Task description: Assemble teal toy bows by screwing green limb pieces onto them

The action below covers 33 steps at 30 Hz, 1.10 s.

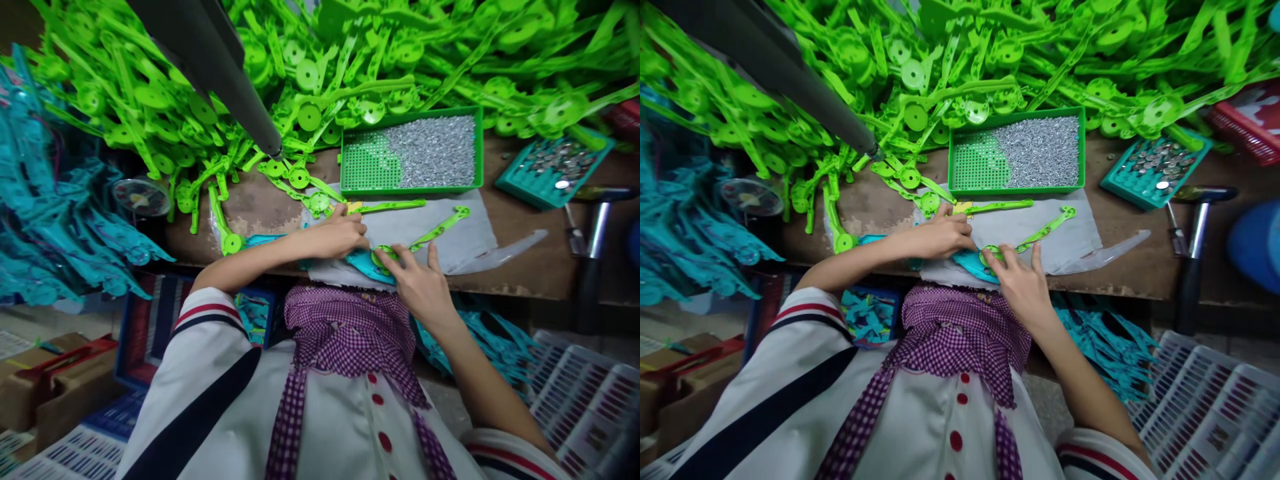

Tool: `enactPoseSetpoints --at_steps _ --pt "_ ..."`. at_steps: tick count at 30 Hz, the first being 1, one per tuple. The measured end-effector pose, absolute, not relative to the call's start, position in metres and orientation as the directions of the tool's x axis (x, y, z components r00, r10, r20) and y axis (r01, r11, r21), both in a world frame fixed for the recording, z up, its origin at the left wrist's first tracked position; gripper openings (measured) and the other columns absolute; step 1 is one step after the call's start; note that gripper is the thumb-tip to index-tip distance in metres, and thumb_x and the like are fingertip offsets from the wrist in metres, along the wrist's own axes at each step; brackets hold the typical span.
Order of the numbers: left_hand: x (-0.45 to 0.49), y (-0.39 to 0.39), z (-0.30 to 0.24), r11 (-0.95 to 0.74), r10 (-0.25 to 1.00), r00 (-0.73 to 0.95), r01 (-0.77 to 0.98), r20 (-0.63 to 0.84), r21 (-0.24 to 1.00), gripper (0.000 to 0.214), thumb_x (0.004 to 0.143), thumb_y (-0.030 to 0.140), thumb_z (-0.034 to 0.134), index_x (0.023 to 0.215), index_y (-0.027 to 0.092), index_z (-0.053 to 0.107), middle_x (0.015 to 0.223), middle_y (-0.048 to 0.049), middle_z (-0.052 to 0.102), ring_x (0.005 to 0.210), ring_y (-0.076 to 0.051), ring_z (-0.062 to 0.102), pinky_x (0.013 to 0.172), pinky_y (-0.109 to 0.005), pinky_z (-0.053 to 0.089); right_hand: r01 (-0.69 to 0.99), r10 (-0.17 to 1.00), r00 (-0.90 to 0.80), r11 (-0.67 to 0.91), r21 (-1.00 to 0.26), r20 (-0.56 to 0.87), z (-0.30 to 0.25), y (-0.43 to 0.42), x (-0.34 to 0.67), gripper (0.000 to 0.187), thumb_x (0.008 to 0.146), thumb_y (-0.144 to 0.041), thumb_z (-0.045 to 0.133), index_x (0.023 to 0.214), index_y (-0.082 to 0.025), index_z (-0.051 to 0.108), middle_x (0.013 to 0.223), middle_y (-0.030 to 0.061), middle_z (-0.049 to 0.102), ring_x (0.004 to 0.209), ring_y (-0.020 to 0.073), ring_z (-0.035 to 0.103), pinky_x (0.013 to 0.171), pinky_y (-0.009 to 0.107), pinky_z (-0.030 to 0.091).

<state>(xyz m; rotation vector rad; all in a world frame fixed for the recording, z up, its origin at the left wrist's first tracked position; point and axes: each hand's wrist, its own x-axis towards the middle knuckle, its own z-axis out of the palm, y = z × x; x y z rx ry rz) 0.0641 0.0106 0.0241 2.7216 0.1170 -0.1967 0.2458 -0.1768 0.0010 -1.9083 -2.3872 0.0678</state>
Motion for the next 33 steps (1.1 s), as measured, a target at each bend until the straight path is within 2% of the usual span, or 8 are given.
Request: enactPoseSetpoints --at_steps 4,9,14,21,24,28,33 --pt "0.054 0.025 0.023 -0.832 0.047 0.989 0.118 -0.143 0.541 0.027 0.102 0.024 0.049 0.111 0.023 0.074 0.095 -0.0085 0.072 0.095 -0.023 0.055 0.089 -0.04 0.033 0.969 0.97 -0.243 0.242 -0.052 -0.008 0.008 -0.174 0.244 0.045 0.098 -0.01 0.042 0.139 -0.018 0.058 0.132 0.0168 0.063 0.116 0.0273 0.064 0.114 0.068 0.035" --pt "0.044 0.027 0.024 -0.843 0.018 0.993 0.076 -0.114 0.533 0.03 0.1 0.016 0.047 0.11 0.025 0.074 0.102 -0.0086 0.072 0.104 -0.025 0.054 0.091 -0.042 0.031 0.972 0.973 -0.233 0.232 -0.038 -0.007 0.007 -0.175 0.243 0.048 0.097 -0.007 0.041 0.141 -0.017 0.057 0.133 0.0175 0.063 0.119 0.0283 0.063 0.113 0.068 0.035" --pt "0.048 0.028 0.025 -0.842 -0.017 0.993 0.05 -0.119 0.538 0.029 0.099 0.016 0.048 0.105 0.023 0.075 0.098 -0.0086 0.071 0.104 -0.026 0.054 0.09 -0.042 0.03 0.967 0.967 -0.253 0.253 -0.002 -0.011 0.005 -0.176 0.242 0.049 0.095 -0.006 0.045 0.141 -0.019 0.057 0.132 0.0181 0.062 0.122 0.029 0.063 0.113 0.064 0.039" --pt "0.05 0.026 0.027 -0.798 0.078 0.983 0.163 -0.168 0.581 0.025 0.099 0.02 0.048 0.102 0.021 0.074 0.096 -0.0083 0.071 0.101 -0.025 0.056 0.089 -0.041 0.031 0.961 0.961 -0.276 0.275 0.037 0.006 0.005 -0.174 0.241 0.05 0.095 -0.007 0.047 0.143 -0.019 0.055 0.128 0.0187 0.063 0.12 0.0306 0.064 0.11 0.062 0.044" --pt "0.05 0.02 0.027 -0.762 0.167 0.968 0.248 -0.189 0.599 0.025 0.096 0.017 0.048 0.101 0.02 0.072 0.098 -0.0069 0.071 0.101 -0.023 0.058 0.089 -0.039 0.031 0.959 0.959 -0.282 0.282 0.024 0.032 0.005 -0.173 0.242 0.045 0.095 -0.006 0.048 0.137 -0.018 0.061 0.125 0.0188 0.064 0.118 0.0294 0.064 0.107 0.054 0.049" --pt "0.053 0.011 0.025 -0.818 0.209 0.96 0.277 -0.188 0.505 0.022 0.092 0.016 0.05 0.095 0.02 0.071 0.096 -0.0074 0.07 0.101 -0.025 0.058 0.089 -0.041 0.031 0.963 0.962 -0.269 0.27 -0.008 0.052 0.005 -0.174 0.241 0.04 0.095 -0.007 0.049 0.131 -0.015 0.064 0.128 0.0195 0.063 0.119 0.0285 0.063 0.105 0.044 0.052" --pt "0.051 0.01 0.024 -0.902 0.121 0.983 0.167 -0.138 0.399 0.02 0.093 0.016 0.052 0.089 0.02 0.07 0.095 -0.0087 0.069 0.101 -0.026 0.056 0.091 -0.044 0.032 0.978 0.979 -0.206 0.206 -0.028 -0.004 0.012 -0.172 0.236 0.038 0.095 -0.009 0.05 0.129 -0.017 0.065 0.127 0.0167 0.063 0.115 0.0263 0.065 0.1 0.039 0.055"
